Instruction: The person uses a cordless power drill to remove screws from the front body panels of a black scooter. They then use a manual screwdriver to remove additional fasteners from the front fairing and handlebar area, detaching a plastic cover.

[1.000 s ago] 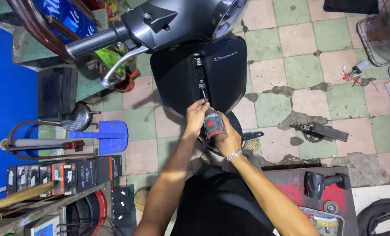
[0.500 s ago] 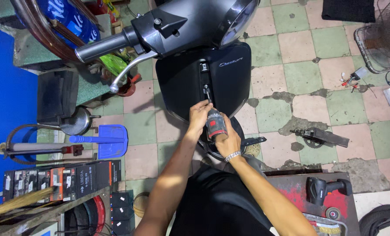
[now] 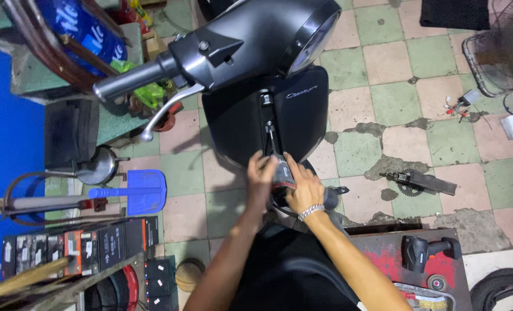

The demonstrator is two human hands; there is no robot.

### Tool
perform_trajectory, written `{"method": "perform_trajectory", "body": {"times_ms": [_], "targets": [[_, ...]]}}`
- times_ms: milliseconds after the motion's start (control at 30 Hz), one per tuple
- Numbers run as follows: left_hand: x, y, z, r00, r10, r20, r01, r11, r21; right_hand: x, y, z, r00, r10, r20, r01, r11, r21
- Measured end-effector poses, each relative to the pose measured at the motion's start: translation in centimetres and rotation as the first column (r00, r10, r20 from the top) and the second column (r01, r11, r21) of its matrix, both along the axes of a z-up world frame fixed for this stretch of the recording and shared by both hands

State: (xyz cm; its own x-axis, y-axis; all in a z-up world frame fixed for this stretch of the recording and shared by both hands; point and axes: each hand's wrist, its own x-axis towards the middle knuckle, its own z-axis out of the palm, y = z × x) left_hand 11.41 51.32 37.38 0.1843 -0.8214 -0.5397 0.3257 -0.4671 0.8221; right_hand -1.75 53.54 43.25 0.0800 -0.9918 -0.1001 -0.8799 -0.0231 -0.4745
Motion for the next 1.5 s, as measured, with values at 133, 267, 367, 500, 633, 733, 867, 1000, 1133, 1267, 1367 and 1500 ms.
{"method": "perform_trajectory", "body": {"times_ms": [133,267,367,500,633,733,867,1000,1133,1267,1367,1500], "targets": [[-2.5,2.2,3.4,0.915,-0.065,0.398,0.179,0.949,-0.259,-0.1,-0.2,-0.6,0.994,0.088,-0.06,-0.101,0.957,-0.271],[-2.6,2.5,3.5,0.807,0.058,0.588,0.25,0.868,-0.429,-0.2,-0.2,-1.8,0.997,0.003,0.082,-0.001,1.0,-0.024],[-2.6,2.0,3.1,0.755,0.087,0.65,0.301,0.834,-0.462,-0.2,-0.1,-2.1,0.994,0.017,0.106,-0.011,0.998,-0.056],[-2.7,2.0,2.5,0.728,0.1,0.678,0.292,0.849,-0.44,-0.2,-0.1,-3.2,0.986,-0.014,0.163,0.02,0.999,-0.035],[-2.8,2.0,3.1,0.708,0.067,0.703,0.323,0.855,-0.407,0.0,0.7,-3.5,0.97,-0.035,0.239,0.052,0.996,-0.068],[-2.7,2.3,3.6,0.67,0.026,0.742,0.37,0.855,-0.364,0.4,0.7,-3.2,0.951,-0.126,0.281,0.103,0.99,0.096],[-2.6,1.8,4.0,0.679,0.035,0.733,0.374,0.843,-0.387,0.3,0.1,-2.8,0.976,-0.081,0.204,0.066,0.995,0.078],[-3.0,2.1,3.7,0.678,0.058,0.733,0.346,0.855,-0.387,0.4,0.5,-2.9,0.968,-0.121,0.218,0.085,0.982,0.168],[-2.8,1.8,3.4,0.686,0.067,0.724,0.349,0.843,-0.409,0.3,0.4,-2.6,0.976,-0.083,0.199,0.064,0.993,0.1],[-2.7,2.8,2.7,0.687,0.087,0.722,0.349,0.831,-0.432,0.3,0.8,-2.7,0.967,-0.057,0.247,0.057,0.998,0.003],[-2.9,2.9,2.4,0.715,0.106,0.691,0.326,0.824,-0.463,0.0,1.0,-3.0,0.972,-0.038,0.232,0.042,0.999,-0.012],[-2.9,3.0,2.4,0.75,0.088,0.656,0.289,0.848,-0.444,-0.3,1.2,-3.4,0.98,-0.016,0.199,0.02,1.0,-0.021]]}}
